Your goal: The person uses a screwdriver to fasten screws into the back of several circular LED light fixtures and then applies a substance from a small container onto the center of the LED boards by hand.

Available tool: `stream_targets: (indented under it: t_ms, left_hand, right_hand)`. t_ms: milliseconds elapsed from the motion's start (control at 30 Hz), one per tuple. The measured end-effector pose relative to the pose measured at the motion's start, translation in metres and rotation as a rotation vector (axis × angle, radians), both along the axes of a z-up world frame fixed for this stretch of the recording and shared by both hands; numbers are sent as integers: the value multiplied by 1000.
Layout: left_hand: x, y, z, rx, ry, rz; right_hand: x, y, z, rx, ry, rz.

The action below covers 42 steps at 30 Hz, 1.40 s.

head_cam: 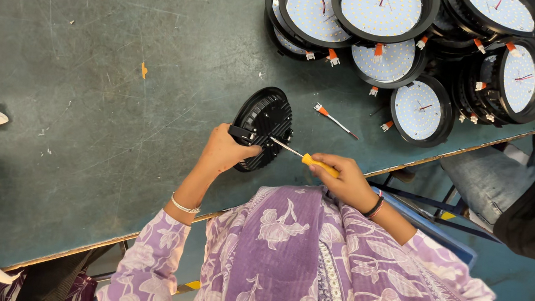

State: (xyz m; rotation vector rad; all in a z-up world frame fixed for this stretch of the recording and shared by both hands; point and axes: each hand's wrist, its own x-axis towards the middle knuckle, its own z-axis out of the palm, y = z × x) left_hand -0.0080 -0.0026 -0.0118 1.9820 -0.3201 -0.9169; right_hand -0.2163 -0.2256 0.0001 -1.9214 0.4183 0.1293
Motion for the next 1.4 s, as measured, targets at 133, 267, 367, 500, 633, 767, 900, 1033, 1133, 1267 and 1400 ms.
stream_targets:
  t_ms: [133,267,367,500,633,767,900,1033,1133,1267,1400]
  left_hand:
    - [-10,-4,1,42,-53,37]
    - [-13,-4,-1,-7,-38,-22]
    - [-11,-6,-2,-62,-20,37]
    - [-8,-2,-3,-67,-15,48]
    - [-15,-7,2,-44,-86,-7]
    - [-16,-21,16,69,-157,-60]
    - [-26,-31,29,117,-232,-66]
    - [-53,-46,28,174,-371,36]
    - [-63,-40,25,199,-330,218]
    - [-66,-22,23,156,-206,313]
    - [-63,-25,24,148,-193,312]
  right_hand:
    - [15,0,40,-435,-205,225]
    - [20,6,56,-792,-70,497]
    - [25,5,35,-698,-313,393]
    - [25,-9,-1,708,434,-174]
    - [14,-25,-22,809,423,-158]
    - [5,-25,-18,-85,-208,159]
    - [-1,-38,-6,-771,-337,507]
    - [-19,-50,-42,-2,-242,189]
    - [-34,-57,-70,877,310,-82]
    - [-40,-73,-63,11,-139,127]
    - [-15,-83,-65,-565,-284,297]
